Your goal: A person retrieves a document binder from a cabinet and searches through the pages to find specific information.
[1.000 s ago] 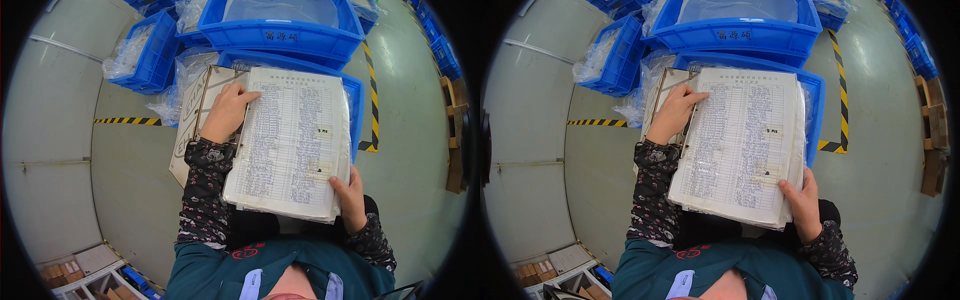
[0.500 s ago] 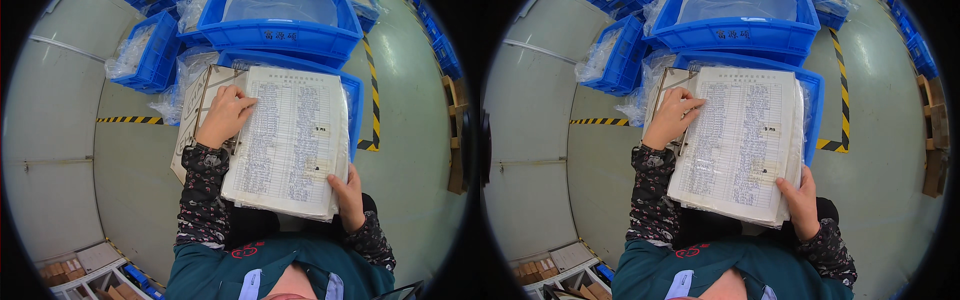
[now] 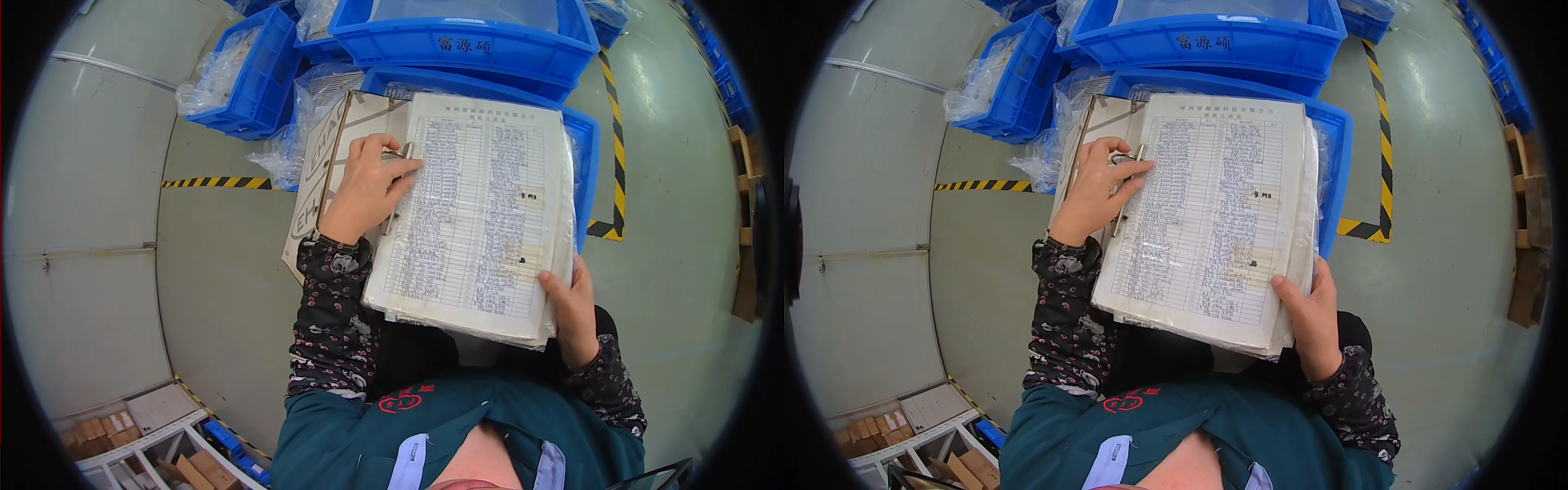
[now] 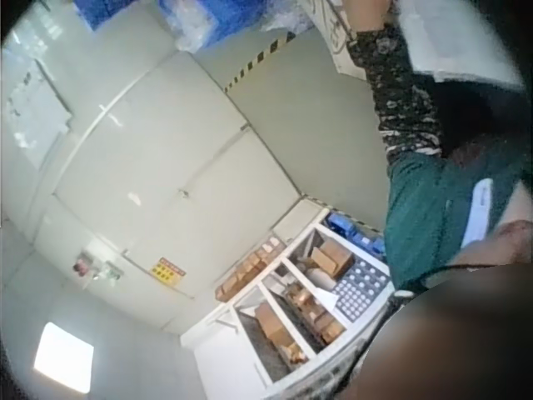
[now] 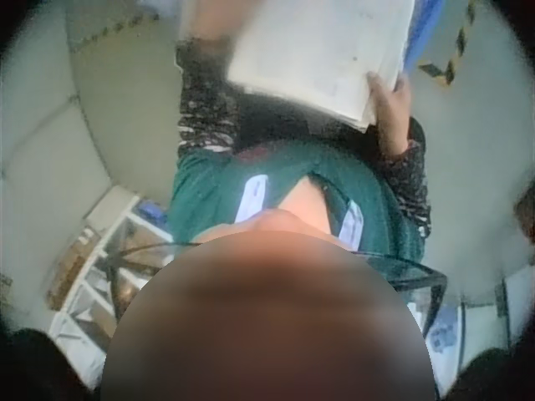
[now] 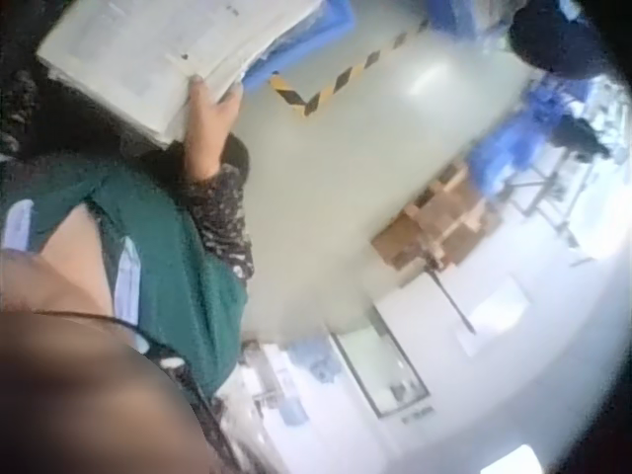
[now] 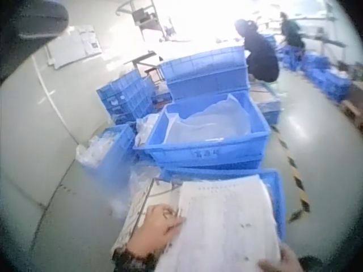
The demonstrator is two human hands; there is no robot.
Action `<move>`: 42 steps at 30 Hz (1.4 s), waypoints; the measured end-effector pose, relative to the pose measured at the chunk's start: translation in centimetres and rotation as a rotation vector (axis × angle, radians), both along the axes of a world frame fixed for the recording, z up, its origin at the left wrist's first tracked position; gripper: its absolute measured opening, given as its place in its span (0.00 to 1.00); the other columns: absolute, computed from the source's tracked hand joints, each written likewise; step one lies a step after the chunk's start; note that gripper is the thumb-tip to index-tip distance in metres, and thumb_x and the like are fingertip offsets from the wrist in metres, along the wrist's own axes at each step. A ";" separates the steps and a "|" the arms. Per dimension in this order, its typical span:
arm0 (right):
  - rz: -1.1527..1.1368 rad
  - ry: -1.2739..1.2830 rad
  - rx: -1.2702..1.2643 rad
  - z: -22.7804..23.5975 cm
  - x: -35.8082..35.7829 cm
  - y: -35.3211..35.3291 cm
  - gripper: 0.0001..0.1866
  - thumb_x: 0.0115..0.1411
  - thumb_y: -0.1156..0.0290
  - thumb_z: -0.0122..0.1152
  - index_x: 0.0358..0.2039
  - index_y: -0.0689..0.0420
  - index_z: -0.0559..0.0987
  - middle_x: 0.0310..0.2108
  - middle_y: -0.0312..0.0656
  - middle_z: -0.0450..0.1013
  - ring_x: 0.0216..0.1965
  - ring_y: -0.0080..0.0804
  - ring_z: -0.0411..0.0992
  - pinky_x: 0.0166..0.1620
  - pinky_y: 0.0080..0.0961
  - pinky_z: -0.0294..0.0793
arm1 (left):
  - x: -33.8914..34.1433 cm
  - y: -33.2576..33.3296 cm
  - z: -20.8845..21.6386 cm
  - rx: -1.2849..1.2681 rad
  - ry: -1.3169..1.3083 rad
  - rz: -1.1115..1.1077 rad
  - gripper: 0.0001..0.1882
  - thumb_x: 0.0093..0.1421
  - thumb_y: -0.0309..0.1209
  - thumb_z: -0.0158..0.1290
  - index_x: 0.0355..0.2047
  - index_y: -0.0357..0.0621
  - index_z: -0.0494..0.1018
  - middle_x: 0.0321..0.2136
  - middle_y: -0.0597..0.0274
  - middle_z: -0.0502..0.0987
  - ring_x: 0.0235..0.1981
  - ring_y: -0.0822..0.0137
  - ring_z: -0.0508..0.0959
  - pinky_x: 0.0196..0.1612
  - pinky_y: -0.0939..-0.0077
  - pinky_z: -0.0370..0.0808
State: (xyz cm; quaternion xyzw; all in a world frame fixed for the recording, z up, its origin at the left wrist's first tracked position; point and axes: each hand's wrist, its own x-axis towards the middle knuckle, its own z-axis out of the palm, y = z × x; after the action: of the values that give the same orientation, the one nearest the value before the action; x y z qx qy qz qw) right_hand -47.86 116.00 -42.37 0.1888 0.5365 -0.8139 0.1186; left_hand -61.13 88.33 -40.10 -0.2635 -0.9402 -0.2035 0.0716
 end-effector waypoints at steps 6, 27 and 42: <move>-0.004 0.005 -0.012 0.0 -0.1 0.0 0.24 0.54 0.79 0.52 0.50 0.67 0.60 0.45 0.48 0.67 0.44 0.30 0.69 0.47 0.24 0.68 | 1.4 -0.4 0.2 0.021 -0.091 -0.008 0.12 0.49 0.27 0.54 0.37 0.49 0.77 0.43 0.56 0.65 0.48 0.55 0.59 0.52 0.64 0.57; 0.005 0.021 -0.027 -0.9 -0.3 0.1 0.23 0.54 0.78 0.52 0.51 0.67 0.61 0.45 0.48 0.67 0.44 0.31 0.69 0.48 0.25 0.68 | 6.0 -1.0 1.0 0.054 -0.072 -0.008 0.14 0.42 0.24 0.59 0.32 0.46 0.76 0.43 0.56 0.65 0.48 0.53 0.60 0.50 0.63 0.60; 0.012 0.038 -0.023 -1.4 -0.3 0.1 0.23 0.54 0.78 0.51 0.51 0.67 0.60 0.46 0.49 0.67 0.44 0.32 0.69 0.48 0.26 0.68 | 8.6 -1.6 1.0 0.082 -0.028 0.012 0.12 0.43 0.21 0.57 0.30 0.48 0.77 0.40 0.58 0.68 0.45 0.55 0.64 0.48 0.66 0.62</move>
State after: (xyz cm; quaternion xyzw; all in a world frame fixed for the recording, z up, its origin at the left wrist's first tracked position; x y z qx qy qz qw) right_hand -48.17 116.05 -43.73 0.1686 0.5305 -0.8227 0.1154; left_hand -52.55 86.71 -39.12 -0.2515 -0.9336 -0.2452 0.0704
